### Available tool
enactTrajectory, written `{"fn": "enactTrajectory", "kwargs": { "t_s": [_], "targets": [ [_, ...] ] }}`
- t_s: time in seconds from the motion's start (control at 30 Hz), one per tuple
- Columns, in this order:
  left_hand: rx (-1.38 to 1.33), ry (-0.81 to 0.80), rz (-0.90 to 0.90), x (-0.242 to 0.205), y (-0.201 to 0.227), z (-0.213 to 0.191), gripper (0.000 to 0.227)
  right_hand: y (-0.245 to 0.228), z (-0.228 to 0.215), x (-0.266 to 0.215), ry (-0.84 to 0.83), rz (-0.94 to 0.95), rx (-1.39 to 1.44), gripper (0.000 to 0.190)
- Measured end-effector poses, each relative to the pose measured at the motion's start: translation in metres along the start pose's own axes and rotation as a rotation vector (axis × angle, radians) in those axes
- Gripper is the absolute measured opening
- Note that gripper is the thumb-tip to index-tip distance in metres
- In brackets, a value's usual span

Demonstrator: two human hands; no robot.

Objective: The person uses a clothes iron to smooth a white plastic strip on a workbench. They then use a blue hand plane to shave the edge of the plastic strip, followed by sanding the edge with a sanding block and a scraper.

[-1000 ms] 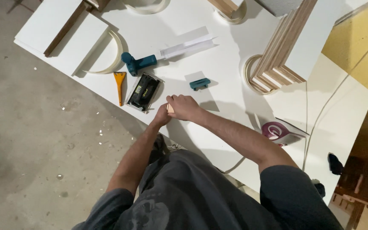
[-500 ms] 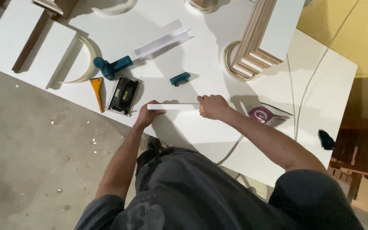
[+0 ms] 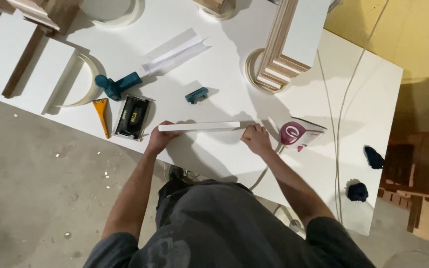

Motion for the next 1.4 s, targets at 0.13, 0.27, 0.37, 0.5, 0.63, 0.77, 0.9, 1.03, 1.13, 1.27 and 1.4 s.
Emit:
{"fn": "enactTrajectory", "kwargs": {
  "t_s": [0.13,0.27,0.37,0.5,0.63,0.77,0.9,1.03,1.13,1.27,1.4],
  "targets": [
    [0.022,0.06,0.014,-0.006,-0.005,-0.006,0.044,-0.008,0.009,-0.005,0.153,-0.021,0.02,0.061],
    [0.059,0.105,0.05,-0.011,-0.006,-0.025,0.045,-0.035,0.012,0.003,0.198,0.083,0.506,0.077],
    [0.131,0.265,0.025,-0.002,-0.011,-0.058,0.042,-0.03,0.04,0.022,0.164,0.117,0.739,0.069],
    [0.269,0.67,-0.081,0.043,-0.01,-0.134,0.024,-0.031,0.036,0.027,0.101,0.191,0.752,0.047],
    [0.319,0.697,-0.101,0.097,0.0,-0.158,0.04,-0.048,0.023,0.019,0.071,0.153,0.741,0.051],
    [0.464,0.674,-0.173,0.167,-0.034,-0.158,0.054,-0.044,0.036,0.021,0.074,0.189,0.632,0.05],
    [0.505,0.685,-0.069,0.194,-0.015,-0.171,0.038,-0.049,0.031,0.01,0.066,0.257,0.643,0.051],
    [0.0,0.415,0.388,0.135,0.109,-0.17,0.035,-0.036,0.002,0.005,0.166,0.237,0.577,0.044],
    [-0.165,0.246,0.694,0.105,0.167,-0.141,0.037,-0.046,-0.057,-0.008,0.436,0.419,0.805,0.031],
    [-0.293,0.025,0.837,0.05,0.224,-0.075,0.039,-0.165,-0.141,-0.038,0.22,0.117,1.168,0.068],
    [-0.398,-0.119,0.606,0.008,0.237,-0.018,0.044,-0.213,-0.124,-0.026,0.06,0.063,1.491,0.049]
  ]
}}
Point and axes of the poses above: each hand's wrist, its own x-axis towards the middle knuckle, its own z-axis out of the palm, y = z × x, the point moved 2 cm from there along x, towards the middle knuckle, and after that the axes turned 10 degrees about y, right-handed, at the moved point
